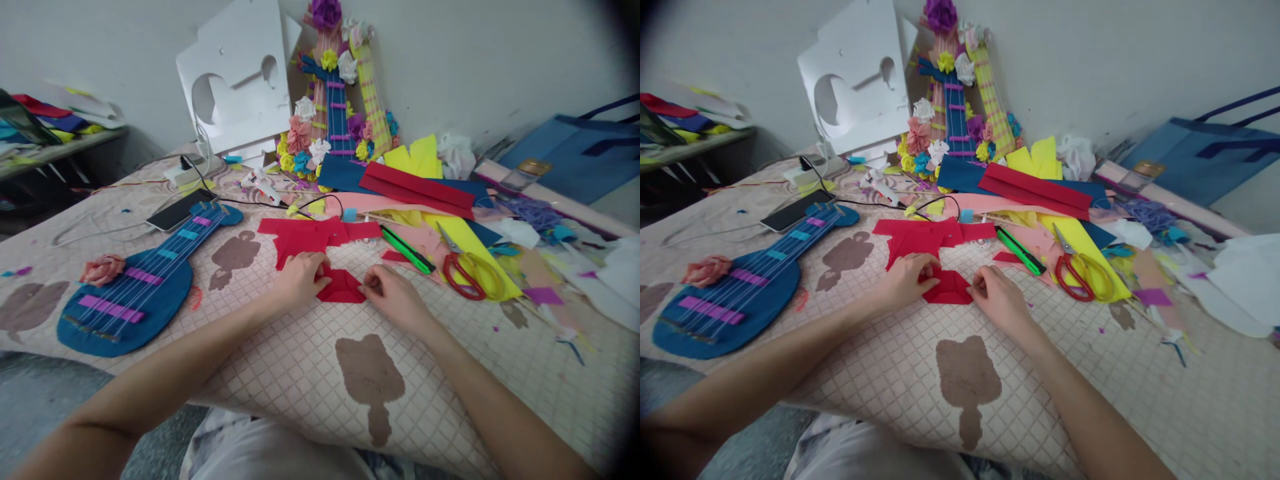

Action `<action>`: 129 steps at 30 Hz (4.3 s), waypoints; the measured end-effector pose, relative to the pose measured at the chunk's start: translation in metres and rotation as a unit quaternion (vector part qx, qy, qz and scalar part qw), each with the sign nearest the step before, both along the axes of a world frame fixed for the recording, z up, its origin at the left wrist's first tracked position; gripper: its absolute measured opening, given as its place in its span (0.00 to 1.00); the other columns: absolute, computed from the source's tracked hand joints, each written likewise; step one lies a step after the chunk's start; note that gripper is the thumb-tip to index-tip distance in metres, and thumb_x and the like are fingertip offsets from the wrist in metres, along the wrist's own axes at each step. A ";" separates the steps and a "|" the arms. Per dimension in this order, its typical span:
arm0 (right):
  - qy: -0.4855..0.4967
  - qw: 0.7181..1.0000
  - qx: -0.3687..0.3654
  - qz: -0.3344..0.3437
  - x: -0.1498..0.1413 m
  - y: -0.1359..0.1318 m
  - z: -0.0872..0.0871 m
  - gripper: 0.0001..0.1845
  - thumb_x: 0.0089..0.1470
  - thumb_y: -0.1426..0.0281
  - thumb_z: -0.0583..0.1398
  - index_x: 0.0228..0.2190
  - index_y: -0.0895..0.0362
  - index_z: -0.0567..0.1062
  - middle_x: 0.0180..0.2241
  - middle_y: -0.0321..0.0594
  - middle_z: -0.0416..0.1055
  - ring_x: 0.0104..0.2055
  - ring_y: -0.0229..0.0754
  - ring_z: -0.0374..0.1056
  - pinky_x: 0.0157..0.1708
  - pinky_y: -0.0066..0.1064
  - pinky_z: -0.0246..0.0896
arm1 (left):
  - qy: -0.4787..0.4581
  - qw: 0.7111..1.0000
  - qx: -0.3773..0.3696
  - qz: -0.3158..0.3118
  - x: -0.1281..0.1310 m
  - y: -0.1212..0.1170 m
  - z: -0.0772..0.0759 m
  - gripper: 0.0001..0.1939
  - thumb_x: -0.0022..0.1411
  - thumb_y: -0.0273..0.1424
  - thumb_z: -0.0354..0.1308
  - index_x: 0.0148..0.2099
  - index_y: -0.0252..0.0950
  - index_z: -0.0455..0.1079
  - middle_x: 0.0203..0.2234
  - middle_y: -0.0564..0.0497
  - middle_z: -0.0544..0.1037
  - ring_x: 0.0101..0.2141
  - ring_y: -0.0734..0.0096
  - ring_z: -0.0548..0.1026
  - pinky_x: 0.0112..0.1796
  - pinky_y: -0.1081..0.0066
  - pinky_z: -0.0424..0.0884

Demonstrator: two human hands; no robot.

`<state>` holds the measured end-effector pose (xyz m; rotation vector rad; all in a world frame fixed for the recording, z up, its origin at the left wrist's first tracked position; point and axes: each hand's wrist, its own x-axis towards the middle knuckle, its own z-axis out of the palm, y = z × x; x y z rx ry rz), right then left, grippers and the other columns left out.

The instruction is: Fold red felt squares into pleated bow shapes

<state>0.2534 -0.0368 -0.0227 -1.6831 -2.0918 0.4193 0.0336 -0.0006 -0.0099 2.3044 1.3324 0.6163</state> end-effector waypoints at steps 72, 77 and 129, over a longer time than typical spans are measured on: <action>-0.019 0.982 0.014 0.187 0.001 -0.015 0.015 0.06 0.53 0.76 0.55 0.32 0.53 0.65 0.32 0.36 0.67 0.33 0.39 0.65 0.31 0.30 0.59 | -0.010 0.989 0.050 -0.141 -0.006 -0.022 -0.006 0.03 0.59 0.25 0.55 0.34 0.35 0.69 0.33 0.50 0.73 0.38 0.65 0.69 0.39 0.66 0.63; 0.000 0.986 -0.025 0.162 -0.001 -0.015 0.016 0.05 0.55 0.74 0.55 0.29 0.54 0.64 0.32 0.36 0.65 0.32 0.38 0.63 0.32 0.30 0.57 | -0.079 0.989 0.024 -0.122 -0.005 -0.021 -0.008 0.02 0.57 0.23 0.57 0.33 0.34 0.69 0.33 0.50 0.72 0.37 0.69 0.69 0.39 0.69 0.65; -0.012 0.996 -0.044 0.081 -0.008 -0.017 0.014 0.03 0.53 0.72 0.56 0.28 0.55 0.66 0.31 0.36 0.67 0.31 0.38 0.64 0.31 0.30 0.56 | -0.086 0.991 0.044 -0.090 -0.002 -0.016 -0.001 0.03 0.56 0.24 0.60 0.30 0.35 0.71 0.30 0.51 0.74 0.35 0.69 0.70 0.38 0.69 0.66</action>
